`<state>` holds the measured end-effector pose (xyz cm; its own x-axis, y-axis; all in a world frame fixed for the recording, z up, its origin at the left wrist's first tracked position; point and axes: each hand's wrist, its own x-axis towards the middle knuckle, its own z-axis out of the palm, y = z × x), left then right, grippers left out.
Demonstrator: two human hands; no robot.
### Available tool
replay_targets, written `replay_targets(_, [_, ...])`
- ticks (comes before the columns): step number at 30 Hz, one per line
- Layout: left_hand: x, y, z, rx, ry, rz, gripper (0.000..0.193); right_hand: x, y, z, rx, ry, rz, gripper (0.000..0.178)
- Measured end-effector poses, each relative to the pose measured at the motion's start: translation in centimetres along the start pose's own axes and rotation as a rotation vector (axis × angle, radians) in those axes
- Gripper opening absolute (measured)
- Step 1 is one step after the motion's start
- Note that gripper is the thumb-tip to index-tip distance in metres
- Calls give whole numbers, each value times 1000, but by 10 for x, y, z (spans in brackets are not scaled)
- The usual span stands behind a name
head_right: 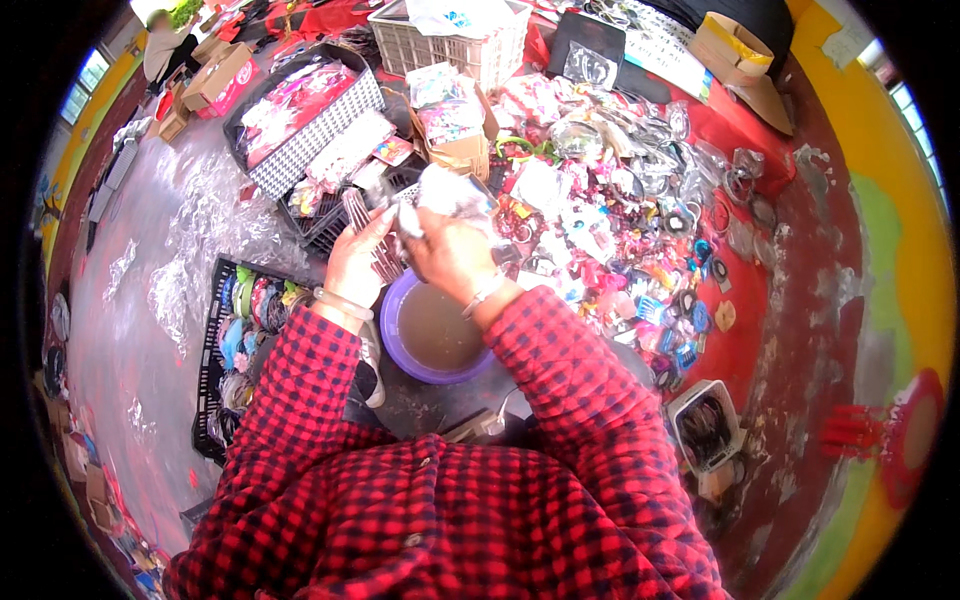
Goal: The person sits on the floor and sorts through various hair accessories, including hair ties and scrunchies. They remove items from plastic packaging, separate them, and place them into a black crate.
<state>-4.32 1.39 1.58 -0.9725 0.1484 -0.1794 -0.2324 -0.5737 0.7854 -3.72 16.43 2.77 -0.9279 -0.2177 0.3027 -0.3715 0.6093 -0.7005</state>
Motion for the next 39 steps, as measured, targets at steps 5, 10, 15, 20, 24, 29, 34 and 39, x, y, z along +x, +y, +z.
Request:
replay_targets(5, [1, 4, 1, -41, 5, -45, 14, -3, 0, 2, -12, -93, -51, 24])
replay_targets(10, [-7, 14, 12, -118, 62, -69, 12, -1, -11, -7, -78, -98, -79, 27])
replay_targets(15, [-7, 20, 13, -22, 80, 9, 12, -1, 0, -8, 20, -124, -141, 25])
replay_targets(20, [-9, 38, 10, 1, 118, 102, 7, -1, 2, -13, 37, -214, -265, 27])
replay_targets(24, [-4, 49, -6, -80, 51, 94, 10, -3, 9, -14, 40, -265, -362, 27])
replay_targets(29, [0, 44, -6, 6, 122, 8, 22, -5, 9, -15, -40, -128, -496, 22])
replay_targets(34, [-1, 19, -7, 126, -42, -131, 16, -10, -2, -13, -120, -147, -83, 17])
replay_targets(39, [4, -6, -7, 169, 4, -169, 13, -13, 2, -5, -400, -193, -247, 17])
